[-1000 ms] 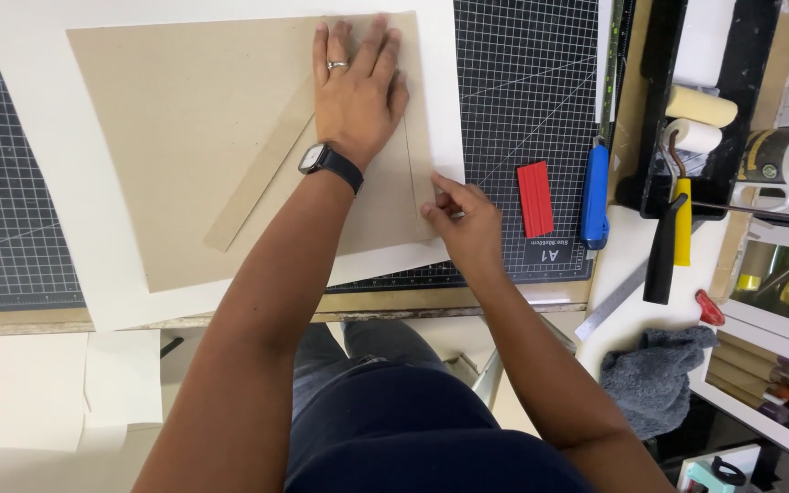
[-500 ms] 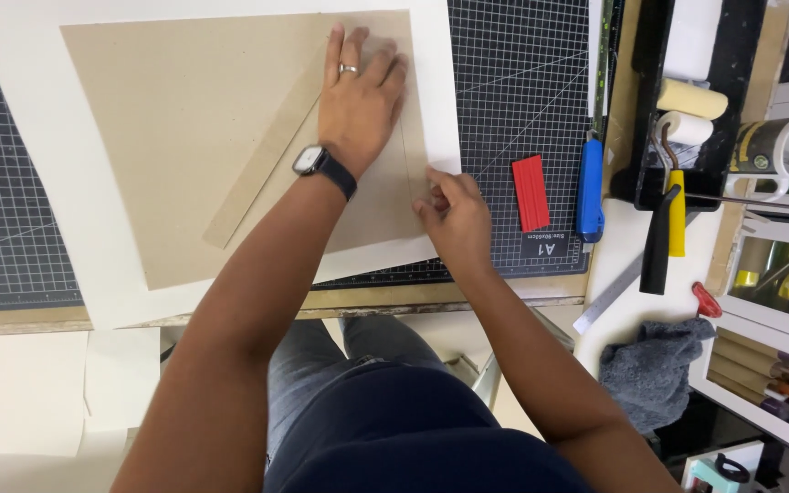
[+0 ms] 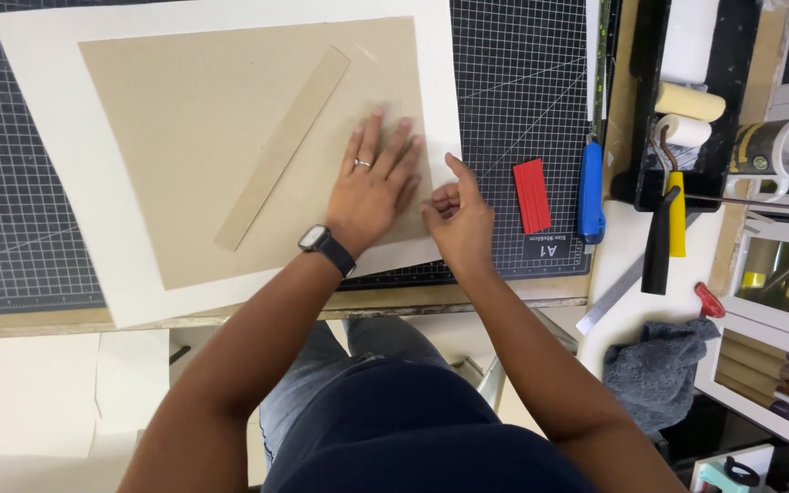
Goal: Assembling cardboard components by applying adhesive, positioning strips, and using a roller for adhesion.
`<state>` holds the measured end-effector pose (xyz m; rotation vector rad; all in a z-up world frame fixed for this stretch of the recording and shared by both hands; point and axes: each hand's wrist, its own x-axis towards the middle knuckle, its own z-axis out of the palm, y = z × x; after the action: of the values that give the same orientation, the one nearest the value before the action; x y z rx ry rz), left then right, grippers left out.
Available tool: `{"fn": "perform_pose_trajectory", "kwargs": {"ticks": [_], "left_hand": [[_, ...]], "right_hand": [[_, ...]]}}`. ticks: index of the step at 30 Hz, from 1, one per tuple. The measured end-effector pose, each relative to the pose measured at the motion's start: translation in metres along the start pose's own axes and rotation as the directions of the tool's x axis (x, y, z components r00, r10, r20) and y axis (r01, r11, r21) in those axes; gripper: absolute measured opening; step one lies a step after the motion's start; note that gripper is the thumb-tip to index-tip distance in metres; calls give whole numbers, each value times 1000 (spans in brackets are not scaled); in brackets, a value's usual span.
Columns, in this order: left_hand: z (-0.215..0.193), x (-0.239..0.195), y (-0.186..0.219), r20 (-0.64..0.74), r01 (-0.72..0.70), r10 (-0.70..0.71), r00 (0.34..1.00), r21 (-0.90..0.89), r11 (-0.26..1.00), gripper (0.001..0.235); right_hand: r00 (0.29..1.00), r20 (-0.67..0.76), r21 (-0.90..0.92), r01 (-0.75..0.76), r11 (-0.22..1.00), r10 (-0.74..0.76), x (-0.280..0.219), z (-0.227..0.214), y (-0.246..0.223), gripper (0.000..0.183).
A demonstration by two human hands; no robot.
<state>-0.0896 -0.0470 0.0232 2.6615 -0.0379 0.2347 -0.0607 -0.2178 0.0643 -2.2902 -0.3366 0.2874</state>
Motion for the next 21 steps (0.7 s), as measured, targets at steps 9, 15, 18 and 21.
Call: {"fn": "perform_pose_trajectory", "kwargs": {"ticks": [9,15,18,21], "left_hand": [[15,-1,3,30,31,-33,999,63,998,60],[22,-2,1,44,49,-53,998,89,995,64],[17,-2,1,62,64,-70,996,83,994,64],[10,-4,3,130,101,-110,985,71,992,64]], "right_hand": [[998,0,57,63,996,-63,-12,1,5,73],[985,162,115,31,993,-50,17,-25,9,62],[970,237,-19,55,998,-49,66,-22,13,51],[969,29,-99,246,964,-244,118,4,3,25]]}}
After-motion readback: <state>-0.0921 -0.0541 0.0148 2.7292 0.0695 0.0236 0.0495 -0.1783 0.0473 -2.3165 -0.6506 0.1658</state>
